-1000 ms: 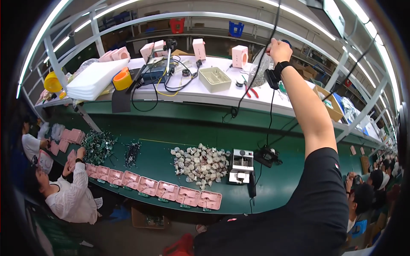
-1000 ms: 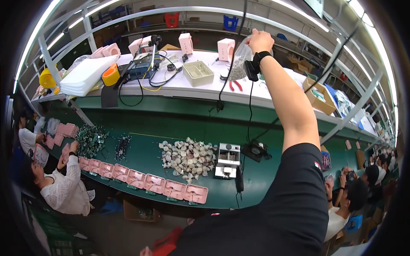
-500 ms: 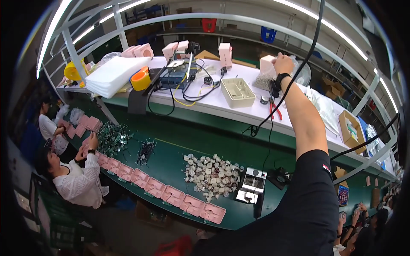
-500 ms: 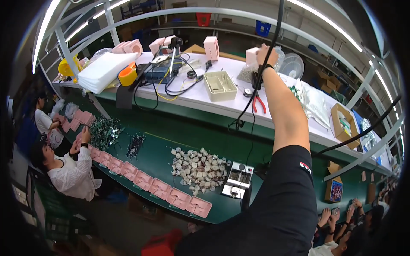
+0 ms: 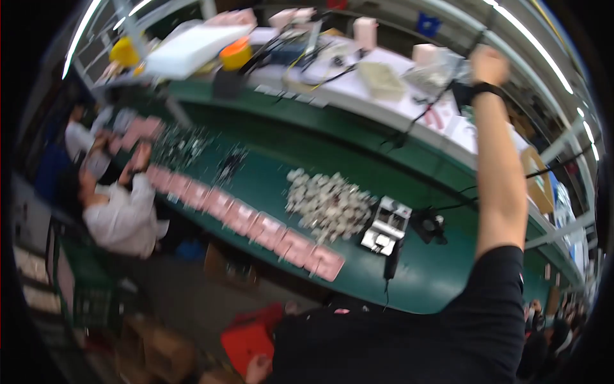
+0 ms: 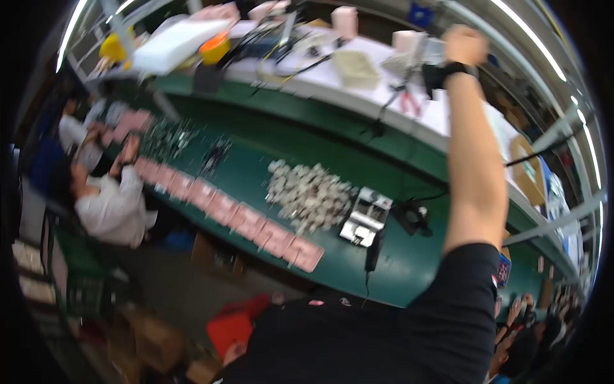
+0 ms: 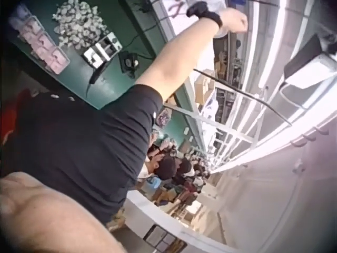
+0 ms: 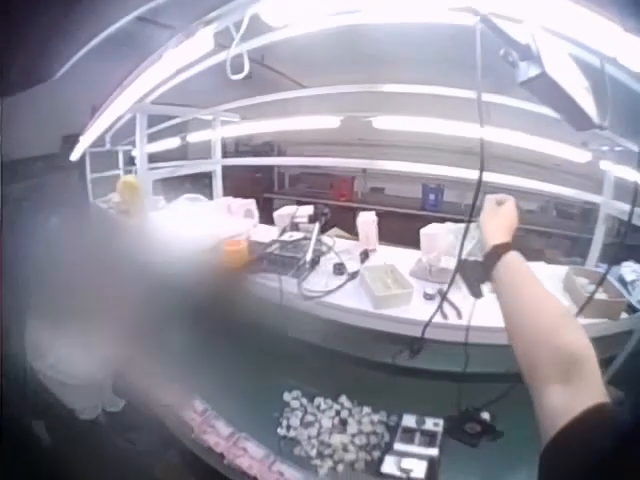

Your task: The person pours screws from a bag into a screw feeder, then places motors into pink plastic housings and secures them with screws using a power screwdriver.

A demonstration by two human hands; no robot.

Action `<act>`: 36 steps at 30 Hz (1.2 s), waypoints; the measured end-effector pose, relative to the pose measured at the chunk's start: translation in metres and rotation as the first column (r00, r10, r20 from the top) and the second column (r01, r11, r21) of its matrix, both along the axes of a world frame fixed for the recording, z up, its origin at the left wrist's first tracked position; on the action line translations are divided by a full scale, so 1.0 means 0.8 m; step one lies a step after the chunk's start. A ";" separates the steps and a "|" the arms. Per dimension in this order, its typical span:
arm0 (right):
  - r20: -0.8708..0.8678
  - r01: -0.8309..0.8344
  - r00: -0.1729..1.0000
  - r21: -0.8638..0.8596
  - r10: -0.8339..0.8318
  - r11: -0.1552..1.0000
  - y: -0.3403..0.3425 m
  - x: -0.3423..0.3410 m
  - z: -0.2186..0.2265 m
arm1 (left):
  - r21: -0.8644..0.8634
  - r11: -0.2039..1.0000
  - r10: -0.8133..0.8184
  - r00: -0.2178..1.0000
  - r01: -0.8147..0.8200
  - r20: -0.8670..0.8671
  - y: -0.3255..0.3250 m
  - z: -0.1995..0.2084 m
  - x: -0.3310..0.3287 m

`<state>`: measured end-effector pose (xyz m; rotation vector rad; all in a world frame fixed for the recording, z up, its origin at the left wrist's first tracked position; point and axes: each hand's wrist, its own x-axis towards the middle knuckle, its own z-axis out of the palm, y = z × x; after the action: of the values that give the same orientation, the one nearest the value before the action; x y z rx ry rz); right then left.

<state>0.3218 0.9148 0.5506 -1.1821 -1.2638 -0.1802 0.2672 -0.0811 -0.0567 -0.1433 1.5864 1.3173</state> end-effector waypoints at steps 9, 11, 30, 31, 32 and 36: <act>0.427 -0.572 0.135 -0.703 0.894 0.422 -0.555 0.055 -0.197 | 0.141 0.889 -0.452 0.883 0.435 0.125 0.030 0.213 -0.041; -0.031 -0.183 0.076 -0.983 0.997 -0.017 -0.644 0.101 -0.308 | 0.128 0.871 -0.485 0.873 0.475 0.057 0.046 0.205 -0.060; -0.886 0.032 -0.039 -0.464 0.463 -0.885 -0.754 0.181 -0.536 | -0.408 0.383 -0.916 0.284 0.829 -0.283 0.061 0.233 -0.051; -0.879 0.030 -0.064 -0.474 0.472 -0.880 -0.753 0.183 -0.537 | -0.406 0.354 -0.928 0.261 0.843 -0.267 0.053 0.231 -0.038; -0.874 0.028 -0.088 -0.482 0.478 -0.876 -0.754 0.186 -0.539 | -0.403 0.322 -0.940 0.237 0.857 -0.247 0.045 0.230 -0.026; -0.852 0.015 -0.144 -0.510 0.503 -0.860 -0.752 0.203 -0.549 | -0.438 0.341 -0.919 0.197 0.832 -0.341 0.021 0.217 0.012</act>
<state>0.4841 0.3135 0.1111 -0.2865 -2.5152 2.7003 0.2765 -0.0646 0.1171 1.0614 1.7456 0.2294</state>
